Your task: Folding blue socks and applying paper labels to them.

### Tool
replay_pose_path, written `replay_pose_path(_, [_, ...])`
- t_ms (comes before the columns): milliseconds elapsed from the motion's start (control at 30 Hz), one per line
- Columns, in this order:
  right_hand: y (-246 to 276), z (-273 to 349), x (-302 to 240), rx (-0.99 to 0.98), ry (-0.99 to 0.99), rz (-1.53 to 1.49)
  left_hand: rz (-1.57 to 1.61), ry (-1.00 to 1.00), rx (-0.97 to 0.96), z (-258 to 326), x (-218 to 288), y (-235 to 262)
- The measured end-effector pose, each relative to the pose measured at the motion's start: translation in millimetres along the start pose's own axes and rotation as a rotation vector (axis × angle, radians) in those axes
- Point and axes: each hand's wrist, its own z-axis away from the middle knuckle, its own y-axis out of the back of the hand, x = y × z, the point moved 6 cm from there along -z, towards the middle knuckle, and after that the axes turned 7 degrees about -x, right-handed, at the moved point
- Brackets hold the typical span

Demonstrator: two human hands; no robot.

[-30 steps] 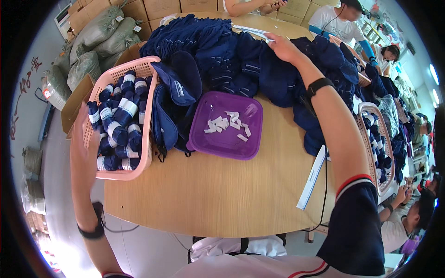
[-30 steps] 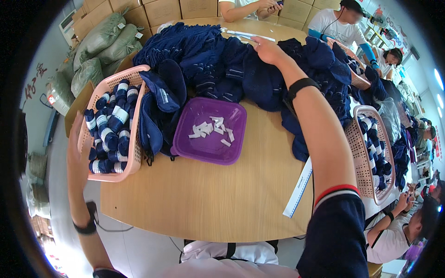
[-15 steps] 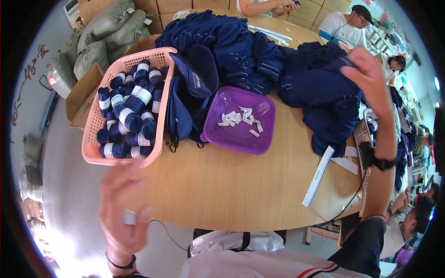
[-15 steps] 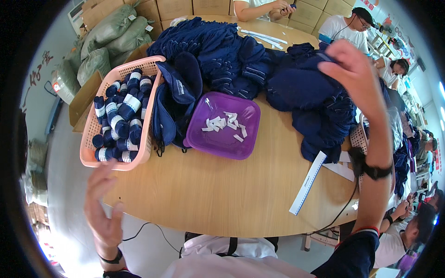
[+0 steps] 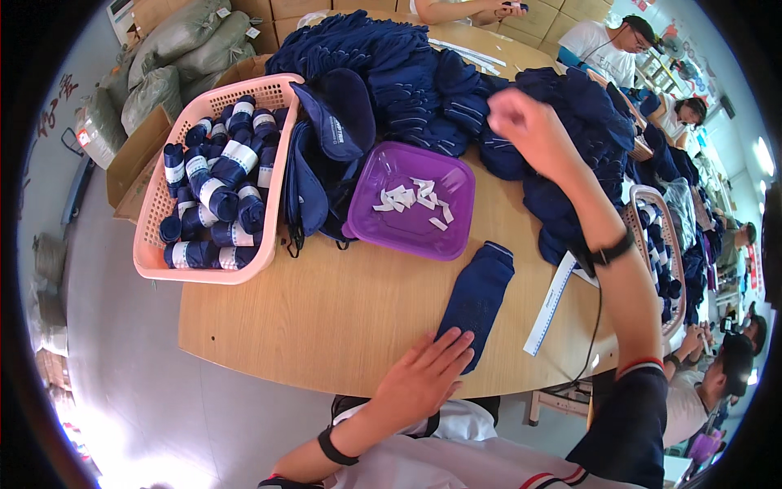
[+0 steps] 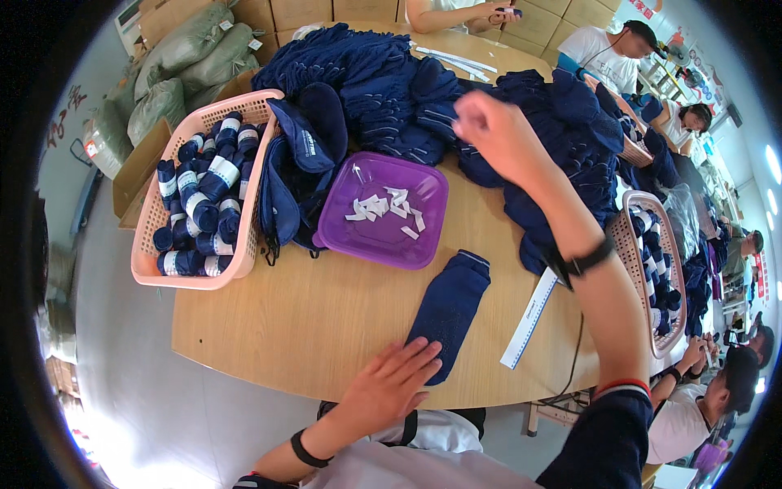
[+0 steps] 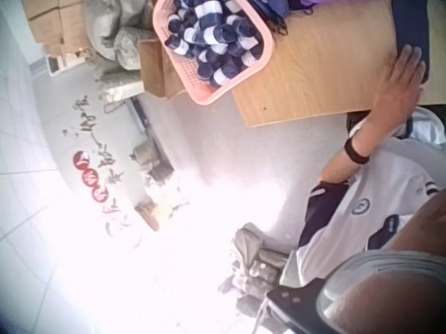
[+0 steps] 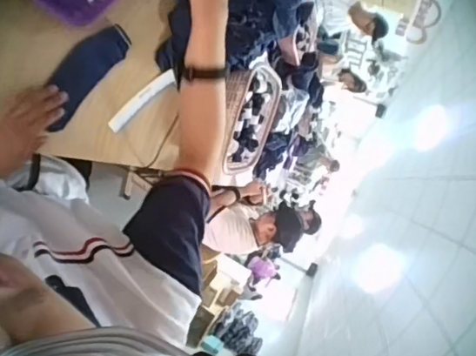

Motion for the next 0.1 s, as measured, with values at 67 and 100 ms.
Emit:
replay_pose_path(67, [-2, -46, 21, 0.088, 0.09, 0.237, -0.053, -0.029, -0.023, -5, 3, -21])
replay_pose_path(100, [-19, -72, 21, 0.069, 0.157, 0.4, -0.117, -0.017, -0.044, -2, 3, -26])
